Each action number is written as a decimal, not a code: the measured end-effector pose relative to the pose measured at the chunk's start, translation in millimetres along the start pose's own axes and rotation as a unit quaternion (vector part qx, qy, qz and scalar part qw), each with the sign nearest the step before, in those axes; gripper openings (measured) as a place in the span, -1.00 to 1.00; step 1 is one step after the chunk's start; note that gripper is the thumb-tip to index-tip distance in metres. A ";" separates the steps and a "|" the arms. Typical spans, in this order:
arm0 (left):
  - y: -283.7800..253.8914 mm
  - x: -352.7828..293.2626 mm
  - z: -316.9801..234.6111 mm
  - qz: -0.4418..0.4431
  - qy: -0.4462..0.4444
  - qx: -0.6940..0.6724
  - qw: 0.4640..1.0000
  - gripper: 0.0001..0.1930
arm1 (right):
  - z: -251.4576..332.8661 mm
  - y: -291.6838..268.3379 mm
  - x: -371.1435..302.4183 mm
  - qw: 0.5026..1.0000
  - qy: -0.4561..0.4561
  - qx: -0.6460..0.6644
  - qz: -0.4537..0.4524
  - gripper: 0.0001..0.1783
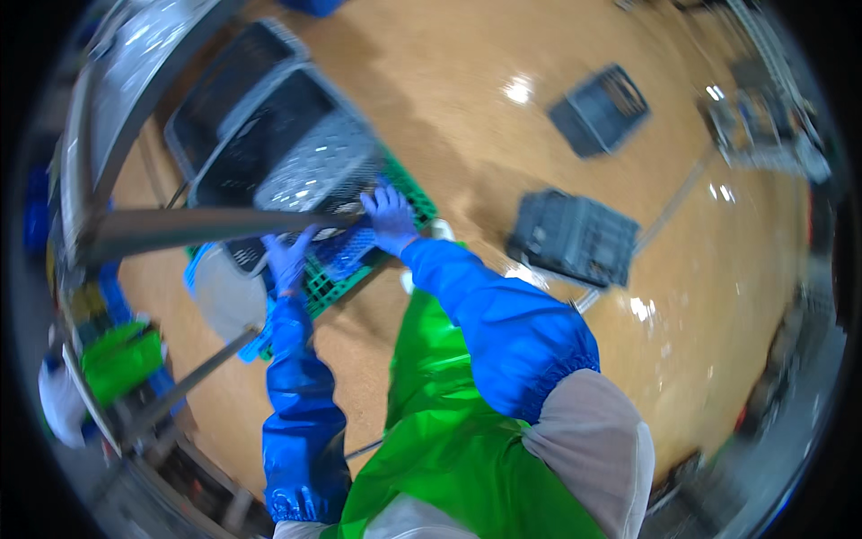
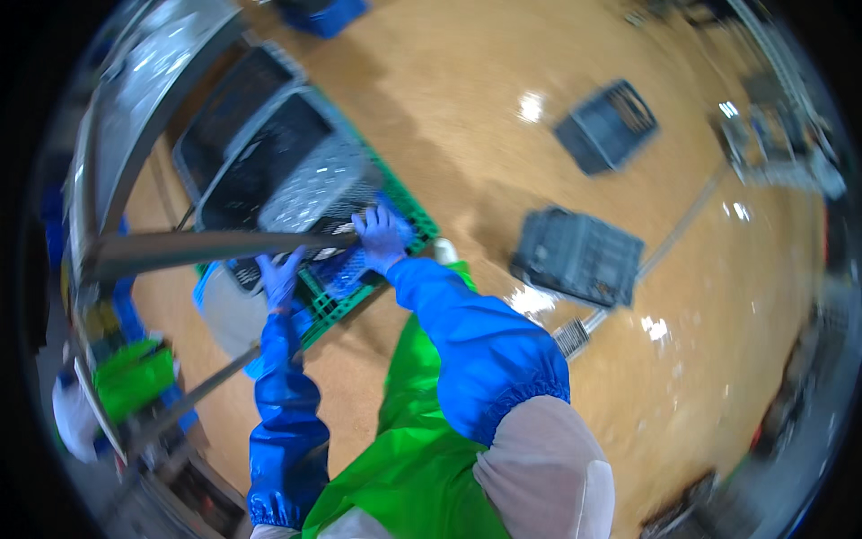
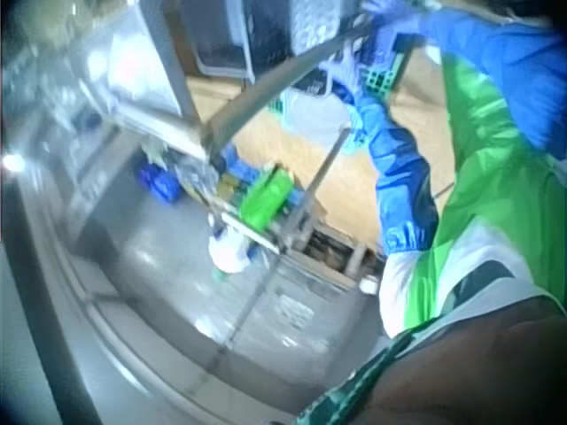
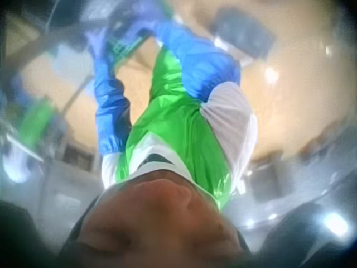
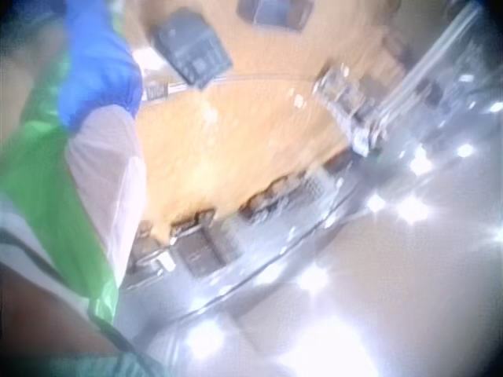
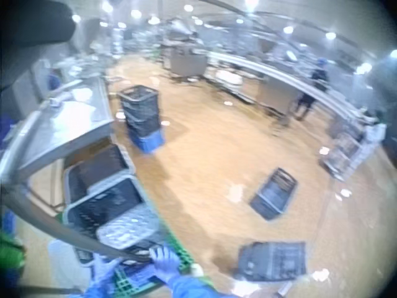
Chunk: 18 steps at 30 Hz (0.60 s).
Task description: The person moves and stacks gray plastic crates on a wet floor, then places them on a metal cart. The person also handles a clear plastic bag, placing it inside one of the crates.
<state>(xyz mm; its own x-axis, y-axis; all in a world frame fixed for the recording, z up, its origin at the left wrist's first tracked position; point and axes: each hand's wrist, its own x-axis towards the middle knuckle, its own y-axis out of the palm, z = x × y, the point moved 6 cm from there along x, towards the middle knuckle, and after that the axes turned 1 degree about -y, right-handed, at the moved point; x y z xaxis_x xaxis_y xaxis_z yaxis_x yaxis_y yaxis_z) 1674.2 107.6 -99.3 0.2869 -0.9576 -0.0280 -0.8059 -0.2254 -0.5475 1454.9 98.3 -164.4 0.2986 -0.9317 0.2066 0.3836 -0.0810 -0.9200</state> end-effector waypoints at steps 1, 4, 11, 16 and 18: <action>7.0 -19.4 -12.1 0.030 -0.033 -0.006 0.999 -0.13 | -37.4 5.5 -42.4 0.987 0.106 0.073 0.097 -0.53; 23.1 -86.0 109.6 0.084 -0.024 0.028 0.996 -0.01 | -118.9 1.1 -216.3 0.905 0.328 0.191 0.190 -0.60; -34.6 -370.8 259.8 0.423 -0.552 0.231 0.681 -0.56 | -256.0 -26.3 -584.8 0.622 0.653 0.343 0.262 -0.59; -80.0 -442.7 257.9 0.229 -0.584 -0.060 0.776 -0.70 | -321.9 -23.2 -617.6 0.264 0.734 0.617 -0.104 -0.58; -80.7 -448.0 228.1 0.186 -0.549 -0.021 0.815 -0.70 | -393.0 10.4 -611.5 0.226 0.729 0.604 -0.231 -0.44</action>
<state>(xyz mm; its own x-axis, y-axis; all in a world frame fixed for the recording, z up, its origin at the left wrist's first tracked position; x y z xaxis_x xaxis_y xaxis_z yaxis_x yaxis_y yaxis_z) 1728.9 595.7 -233.4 0.2909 -0.2288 -0.9290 -0.9530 0.0162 -0.3024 932.8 528.2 -431.2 -0.2846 -0.1212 -0.9509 0.3022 -0.9527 0.0310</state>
